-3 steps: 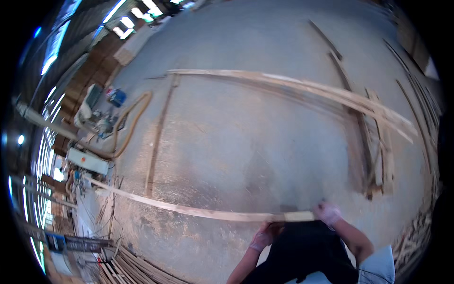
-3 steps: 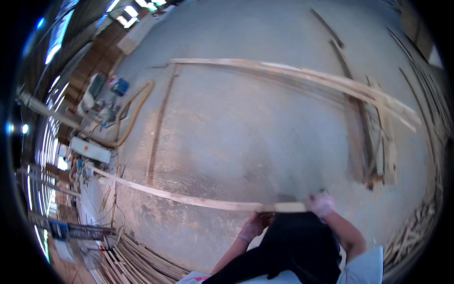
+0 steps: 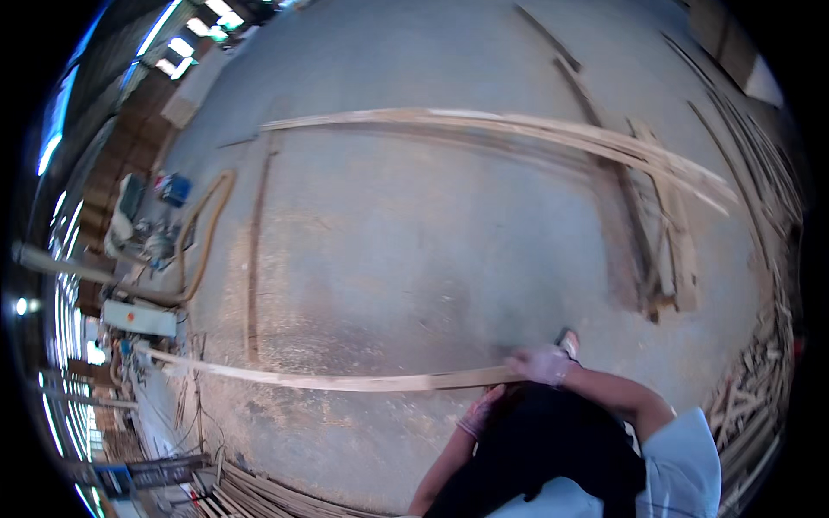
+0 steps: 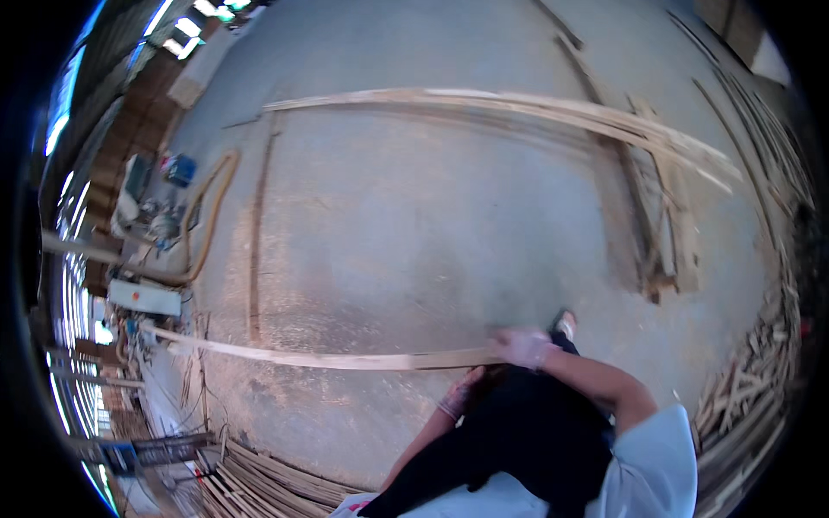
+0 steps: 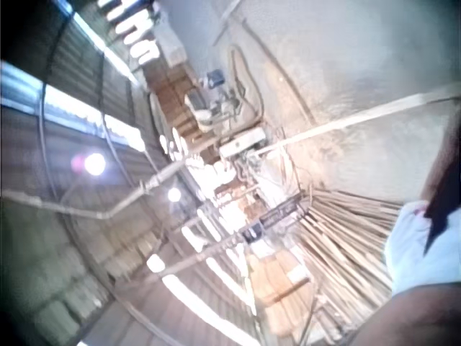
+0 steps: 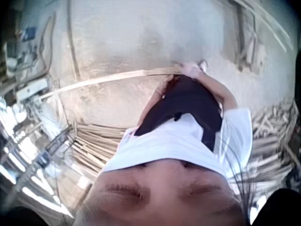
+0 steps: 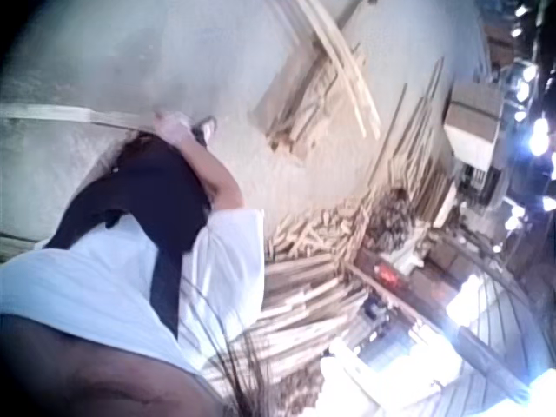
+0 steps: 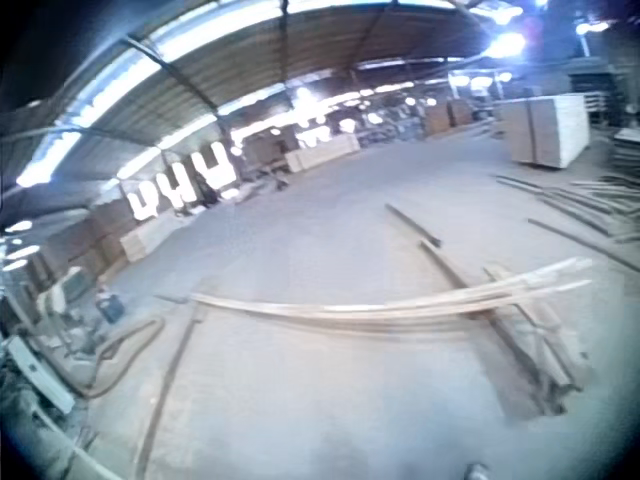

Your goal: The person picks up long, thin wooden strips from the floor and carries them to a planer machine. They feed the strips through the machine to smooth the surface, then stack the processed wood onto a pile. Another worker is seen in the background organizing similar wooden strips.

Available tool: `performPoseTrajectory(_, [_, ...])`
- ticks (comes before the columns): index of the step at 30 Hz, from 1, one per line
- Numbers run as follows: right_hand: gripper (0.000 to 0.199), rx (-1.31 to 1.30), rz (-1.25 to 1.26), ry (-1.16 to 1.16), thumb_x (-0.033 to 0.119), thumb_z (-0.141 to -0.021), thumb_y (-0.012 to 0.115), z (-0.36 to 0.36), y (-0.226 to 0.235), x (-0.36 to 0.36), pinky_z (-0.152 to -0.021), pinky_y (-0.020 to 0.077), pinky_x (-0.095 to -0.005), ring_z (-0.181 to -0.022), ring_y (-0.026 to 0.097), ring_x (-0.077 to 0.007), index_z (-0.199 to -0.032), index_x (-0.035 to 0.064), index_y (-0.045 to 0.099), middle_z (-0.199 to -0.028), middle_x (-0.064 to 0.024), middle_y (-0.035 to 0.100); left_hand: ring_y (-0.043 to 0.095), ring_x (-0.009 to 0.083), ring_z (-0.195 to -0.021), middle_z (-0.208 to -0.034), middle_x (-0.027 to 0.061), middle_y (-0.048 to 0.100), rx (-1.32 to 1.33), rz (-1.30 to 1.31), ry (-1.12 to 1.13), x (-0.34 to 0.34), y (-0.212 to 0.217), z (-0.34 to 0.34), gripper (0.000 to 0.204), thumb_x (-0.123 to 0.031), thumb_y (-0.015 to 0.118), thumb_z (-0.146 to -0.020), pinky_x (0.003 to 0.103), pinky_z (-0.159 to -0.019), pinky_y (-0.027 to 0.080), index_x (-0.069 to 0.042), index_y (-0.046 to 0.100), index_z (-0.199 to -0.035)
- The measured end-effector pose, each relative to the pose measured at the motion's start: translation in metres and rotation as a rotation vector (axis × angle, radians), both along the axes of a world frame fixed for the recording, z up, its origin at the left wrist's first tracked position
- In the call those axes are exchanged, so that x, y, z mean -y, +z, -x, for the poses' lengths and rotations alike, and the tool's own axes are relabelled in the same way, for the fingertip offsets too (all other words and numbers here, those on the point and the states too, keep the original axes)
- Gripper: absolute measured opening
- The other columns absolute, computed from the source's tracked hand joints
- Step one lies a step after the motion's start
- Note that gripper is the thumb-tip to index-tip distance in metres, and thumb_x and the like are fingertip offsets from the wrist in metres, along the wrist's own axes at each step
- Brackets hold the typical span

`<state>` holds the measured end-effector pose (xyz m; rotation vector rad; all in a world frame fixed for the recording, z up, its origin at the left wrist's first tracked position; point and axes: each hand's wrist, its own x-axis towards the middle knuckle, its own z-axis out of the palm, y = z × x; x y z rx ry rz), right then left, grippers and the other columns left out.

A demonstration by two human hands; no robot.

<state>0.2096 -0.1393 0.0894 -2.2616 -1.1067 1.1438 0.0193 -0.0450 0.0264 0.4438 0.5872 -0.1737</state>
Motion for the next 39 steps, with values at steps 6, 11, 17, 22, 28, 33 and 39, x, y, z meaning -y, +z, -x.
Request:
performPoseTrajectory(6, [0.04, -0.072, -0.294, 0.26, 0.041, -0.085, 0.046, -0.05, -0.002, -0.001, -0.08, 0.0475, -0.0392, -0.087, 0.063, -0.0314, -0.106, 0.0115, 0.062, -0.088, -0.0127, 0.066, 0.057, 0.021, -0.098, -0.106, 0.0062, 0.061, -0.177, 0.024, 0.297, 0.034, -0.013, -0.051, 0.033, -0.032, 0.056, -0.088, 0.039, -0.093, 0.044, -0.007, 0.06, -0.11])
performPoseTrajectory(11, [0.042, -0.172, -0.034, 0.209, 0.043, -0.085, 0.045, -0.147, -0.028, 0.066, -0.083, 0.0456, -0.0417, -0.096, 0.06, -0.032, -0.105, 0.0099, 0.062, -0.101, -0.0127, 0.065, 0.049, 0.0149, -0.058, -0.06, -0.0048, 0.051, -0.196, -0.085, 0.729, -0.027, -0.03, -0.003, 0.019, -0.03, 0.064, -0.08, 0.044, -0.082, 0.049, -0.016, 0.055, -0.071])
performPoseTrajectory(17, [0.047, -0.256, 0.213, -0.043, 0.048, -0.086, 0.045, -0.222, -0.065, 0.128, -0.091, 0.0422, -0.0383, -0.105, 0.057, -0.0305, -0.111, 0.0115, 0.062, -0.109, -0.0132, 0.063, 0.053, 0.0201, -0.061, -0.063, -0.0009, 0.055, -0.574, -0.102, 1.286, -0.046, -0.008, -0.053, 0.042, -0.045, 0.04, -0.092, 0.044, -0.069, 0.05, -0.013, 0.051, -0.065])
performPoseTrajectory(22, [0.05, -0.374, 0.168, -0.135, 0.051, -0.085, 0.048, -0.257, -0.088, 0.117, -0.093, 0.0411, -0.0367, -0.107, 0.056, -0.0294, -0.113, 0.0116, 0.061, -0.11, -0.0121, 0.063, 0.041, 0.0201, -0.055, -0.056, 0.0005, 0.04, -0.604, 0.073, 0.965, -0.037, -0.033, -0.13, 0.052, -0.053, 0.031, -0.093, 0.039, -0.061, 0.043, -0.014, 0.042, -0.06])
performPoseTrajectory(28, [0.055, -0.378, 0.328, -0.224, 0.052, -0.083, 0.046, -0.358, -0.077, 0.098, -0.092, 0.0419, -0.0353, -0.105, 0.058, -0.0293, -0.112, 0.0077, 0.062, -0.109, -0.0153, 0.063, 0.04, 0.0219, -0.053, -0.053, 0.0022, 0.038, -0.749, 0.094, 0.759, -0.055, -0.086, -0.25, 0.049, -0.046, 0.034, -0.094, 0.038, -0.054, 0.041, -0.014, 0.037, -0.057])
performPoseTrajectory(33, [0.049, -0.17, 0.465, -0.381, 0.045, -0.079, 0.051, -0.467, -0.079, 0.097, -0.091, 0.0435, -0.0371, -0.102, 0.059, -0.0283, -0.109, 0.0084, 0.063, -0.106, -0.015, 0.064, 0.047, 0.0209, -0.056, -0.057, 0.0013, 0.044, -0.561, 0.026, 0.495, -0.112, -0.089, -0.35, 0.031, -0.033, 0.041, -0.093, 0.036, -0.054, 0.044, -0.014, 0.044, -0.069])
performPoseTrajectory(39, [0.043, -0.013, 0.488, -0.568, 0.04, -0.083, 0.048, -0.569, -0.105, 0.106, -0.091, 0.0439, -0.0386, -0.106, 0.057, -0.0309, -0.106, 0.0092, 0.064, -0.11, -0.0149, 0.062, 0.056, 0.0179, -0.064, -0.063, -0.0005, 0.053, -0.476, -0.113, 0.421, -0.167, -0.055, -0.476, 0.023, -0.028, 0.053, -0.088, 0.034, -0.065, 0.05, -0.017, 0.049, -0.068])
